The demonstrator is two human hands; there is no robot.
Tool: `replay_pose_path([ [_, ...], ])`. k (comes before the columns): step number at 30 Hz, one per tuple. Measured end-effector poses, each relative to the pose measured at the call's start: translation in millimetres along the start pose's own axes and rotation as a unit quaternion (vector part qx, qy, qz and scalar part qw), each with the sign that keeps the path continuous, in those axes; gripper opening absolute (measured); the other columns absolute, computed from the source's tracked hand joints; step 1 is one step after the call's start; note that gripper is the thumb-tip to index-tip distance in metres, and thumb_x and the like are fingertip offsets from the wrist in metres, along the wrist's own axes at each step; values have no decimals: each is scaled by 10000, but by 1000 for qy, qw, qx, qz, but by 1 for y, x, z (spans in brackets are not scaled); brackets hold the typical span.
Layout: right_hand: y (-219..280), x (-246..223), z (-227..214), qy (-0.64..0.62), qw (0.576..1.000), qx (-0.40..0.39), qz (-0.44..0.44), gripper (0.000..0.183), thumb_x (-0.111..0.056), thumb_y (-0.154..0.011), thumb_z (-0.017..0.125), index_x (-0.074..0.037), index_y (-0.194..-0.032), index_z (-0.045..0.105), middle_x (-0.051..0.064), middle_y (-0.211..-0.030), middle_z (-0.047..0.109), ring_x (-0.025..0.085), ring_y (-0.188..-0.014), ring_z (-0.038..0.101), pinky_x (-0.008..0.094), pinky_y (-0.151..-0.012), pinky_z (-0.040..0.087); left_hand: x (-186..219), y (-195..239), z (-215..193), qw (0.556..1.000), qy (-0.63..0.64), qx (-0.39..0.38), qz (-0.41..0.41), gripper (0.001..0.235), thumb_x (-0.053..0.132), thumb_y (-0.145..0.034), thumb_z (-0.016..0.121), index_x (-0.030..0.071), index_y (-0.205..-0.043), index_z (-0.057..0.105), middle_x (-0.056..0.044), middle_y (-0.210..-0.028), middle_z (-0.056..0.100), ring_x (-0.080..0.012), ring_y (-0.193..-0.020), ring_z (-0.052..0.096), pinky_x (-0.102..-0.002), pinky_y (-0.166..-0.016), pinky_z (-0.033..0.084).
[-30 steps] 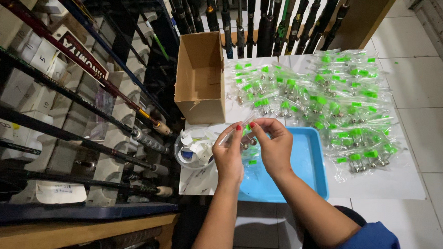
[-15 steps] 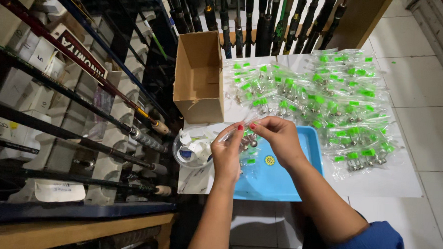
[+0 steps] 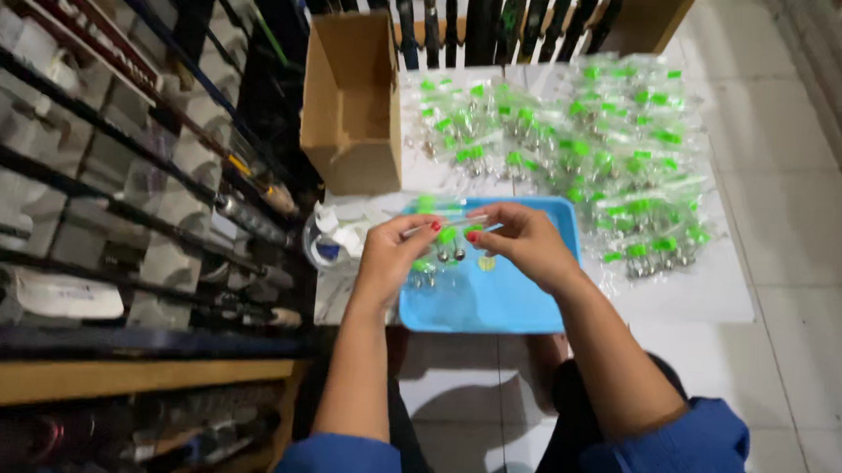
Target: The person places small green fishing lures into clear plastic bags and arranges them in a blue tray. The person then picks up the packaged lures from the tray and places them onto a white table surface.
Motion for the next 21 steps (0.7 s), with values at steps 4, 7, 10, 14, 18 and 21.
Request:
replay_pose_path([
  [4,3,43,0,45,998,-43,30,162,2,-722,718,38,-871,664,126,-718,634,183,-643,641,241,-584,536,9,21,4,994,-94,-57,-14,207,98,-766,711,49,-967,713,-51,-849,696,-71,-765,570,-270,-725,533],
  [7,6,68,10,126,986,-93,49,136,-37,-743,701,36,-852,664,157,-706,659,202,-634,653,275,-596,550,-8,22,0,961,-265,-81,-20,182,124,-745,718,165,-920,746,-38,-829,718,-48,-705,534,-228,-646,491],
  [10,4,101,22,119,985,-109,68,162,-45,-752,683,39,-888,656,150,-753,656,190,-642,657,249,-559,538,-29,15,-10,923,-376,-78,-21,188,196,-753,715,254,-929,744,-46,-894,712,-214,-849,658,-304,-726,504],
  [14,-6,126,26,126,988,-76,52,175,-71,-763,698,25,-905,659,164,-788,658,203,-633,674,259,-529,548,-31,12,-15,881,-468,-62,0,157,211,-765,685,235,-909,741,-74,-916,698,-309,-909,637,-378,-778,514],
  [18,-12,128,25,227,973,-41,14,213,-208,-738,731,-107,-917,676,75,-882,692,199,-763,686,309,-646,562,-27,11,-21,843,-537,-34,-4,151,236,-767,683,283,-901,735,19,-873,699,-240,-906,647,-351,-791,531],
  [21,-4,90,17,284,958,-17,-42,330,-239,-702,756,-153,-1002,651,41,-960,675,218,-842,675,342,-704,552,-18,10,-17,826,-562,-33,20,135,231,-774,681,239,-897,735,-11,-877,703,-266,-922,642,-372,-807,526],
])
Point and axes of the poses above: each hand's wrist, its own y-axis away from the middle knuckle, its own z-axis out of the palm, x = y × z, the point moved 10 cm from there along -y, towards the middle knuckle
